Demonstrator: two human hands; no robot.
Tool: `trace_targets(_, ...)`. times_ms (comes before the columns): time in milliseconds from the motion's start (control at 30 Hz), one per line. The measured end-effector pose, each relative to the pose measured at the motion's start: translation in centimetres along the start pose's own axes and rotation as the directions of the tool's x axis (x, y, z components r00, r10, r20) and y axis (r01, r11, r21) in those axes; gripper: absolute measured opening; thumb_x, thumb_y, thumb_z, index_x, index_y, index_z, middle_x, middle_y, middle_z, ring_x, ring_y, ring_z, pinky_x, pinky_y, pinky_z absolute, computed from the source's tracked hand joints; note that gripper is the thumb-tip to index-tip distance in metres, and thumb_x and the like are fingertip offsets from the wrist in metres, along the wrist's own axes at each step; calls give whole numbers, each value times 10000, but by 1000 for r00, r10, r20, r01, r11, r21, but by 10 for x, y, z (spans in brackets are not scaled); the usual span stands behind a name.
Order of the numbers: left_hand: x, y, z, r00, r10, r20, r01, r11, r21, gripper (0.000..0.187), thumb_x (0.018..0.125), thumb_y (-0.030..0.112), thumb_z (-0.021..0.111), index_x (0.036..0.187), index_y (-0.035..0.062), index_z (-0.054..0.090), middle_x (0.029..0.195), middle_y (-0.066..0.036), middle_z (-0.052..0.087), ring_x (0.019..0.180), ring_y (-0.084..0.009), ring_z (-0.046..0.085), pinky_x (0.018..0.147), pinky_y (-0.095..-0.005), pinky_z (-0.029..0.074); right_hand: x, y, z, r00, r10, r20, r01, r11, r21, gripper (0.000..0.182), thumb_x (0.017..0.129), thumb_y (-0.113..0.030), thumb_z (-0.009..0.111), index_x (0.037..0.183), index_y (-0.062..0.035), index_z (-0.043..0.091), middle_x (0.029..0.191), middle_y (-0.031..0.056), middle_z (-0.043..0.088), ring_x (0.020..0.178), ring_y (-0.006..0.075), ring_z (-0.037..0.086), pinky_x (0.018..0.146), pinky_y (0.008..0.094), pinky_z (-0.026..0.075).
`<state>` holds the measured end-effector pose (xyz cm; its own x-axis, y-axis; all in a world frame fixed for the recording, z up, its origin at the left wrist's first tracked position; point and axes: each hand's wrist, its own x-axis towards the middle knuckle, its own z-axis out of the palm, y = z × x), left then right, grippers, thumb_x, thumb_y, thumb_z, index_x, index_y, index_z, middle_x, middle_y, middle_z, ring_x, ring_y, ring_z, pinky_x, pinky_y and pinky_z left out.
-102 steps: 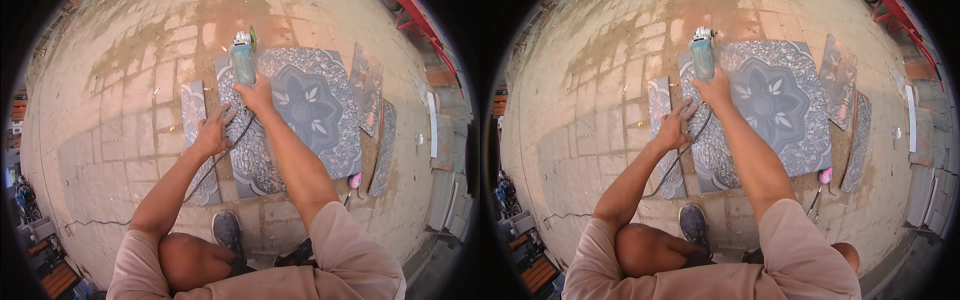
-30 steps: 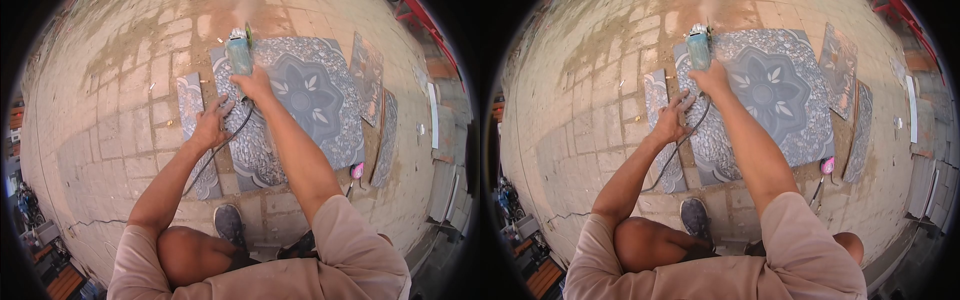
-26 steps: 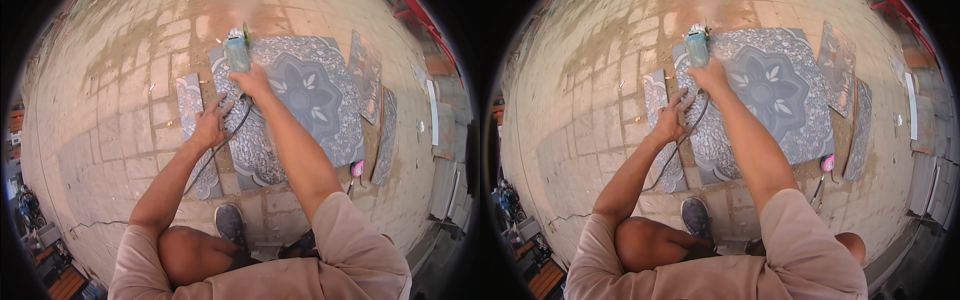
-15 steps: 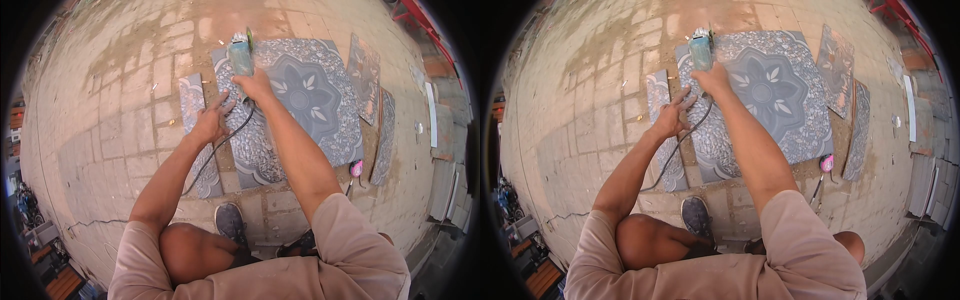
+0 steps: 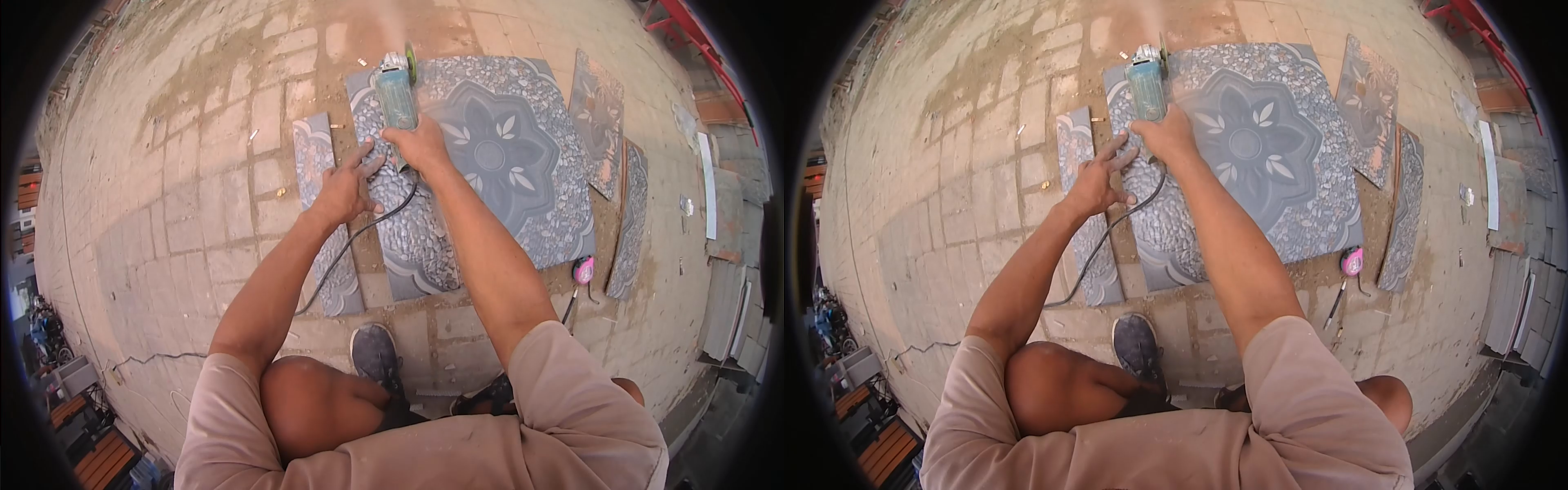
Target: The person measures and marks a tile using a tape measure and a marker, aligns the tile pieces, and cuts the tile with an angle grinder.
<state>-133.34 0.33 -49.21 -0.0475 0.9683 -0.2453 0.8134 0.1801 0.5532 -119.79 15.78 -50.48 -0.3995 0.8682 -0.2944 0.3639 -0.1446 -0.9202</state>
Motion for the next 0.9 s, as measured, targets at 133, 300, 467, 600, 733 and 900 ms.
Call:
trace_targets(133,1,0,0,1000,9,-5,-9,1000,0,1041,589,214,967,1531,202,524,1699,-52,284,1506,-306,376,1177,-539,346,-5,4,0,1000,-16,3,16,1000,18,597,690,-304,814,1124,83,679,1095,295,720,1063,408,705,923,440,542)
trace_targets(300,1,2,-1,1000,-2,-1,2,1000,14,1056,575,197,970,1531,197,521,1694,-61,293,1497,-324,392,1201,-501,364,-19,2,-4,999,-30,-30,29,998,-47,610,686,-312,815,1124,89,676,1091,297,720,1068,412,703,926,437,541)
trace_targets(467,3,-6,3,1000,13,0,-13,999,-30,1049,598,237,967,1542,236,511,1708,-22,266,1513,-280,363,1183,-564,314,-23,8,-3,1000,5,-16,-5,1000,-1,629,675,-308,814,1129,102,667,1082,301,719,1065,415,703,924,440,541)
trace_targets(600,2,-4,2,1000,3,6,-3,1000,-14,1052,598,241,967,1544,255,508,1707,-17,271,1511,-280,368,1184,-561,316,-23,10,-2,999,31,13,-32,998,52,643,662,-308,815,1128,108,663,1083,304,716,1067,419,700,927,441,539)
trace_targets(733,3,-7,4,1000,27,9,-27,999,-41,1062,593,249,968,1548,263,503,1708,-12,273,1500,-284,393,1184,-547,321,-18,13,6,993,-70,-95,66,997,-44,381,749,-173,799,1024,74,707,862,166,734,660,224,719,529,359,549)
trace_targets(900,5,-12,9,1000,21,-14,-21,1000,-23,1058,588,250,971,1542,246,513,1708,-15,272,1507,-288,384,1180,-556,329,-20,10,3,997,-45,-69,40,997,-71,399,750,-188,799,1041,71,715,875,178,739,654,226,722,551,372,567)
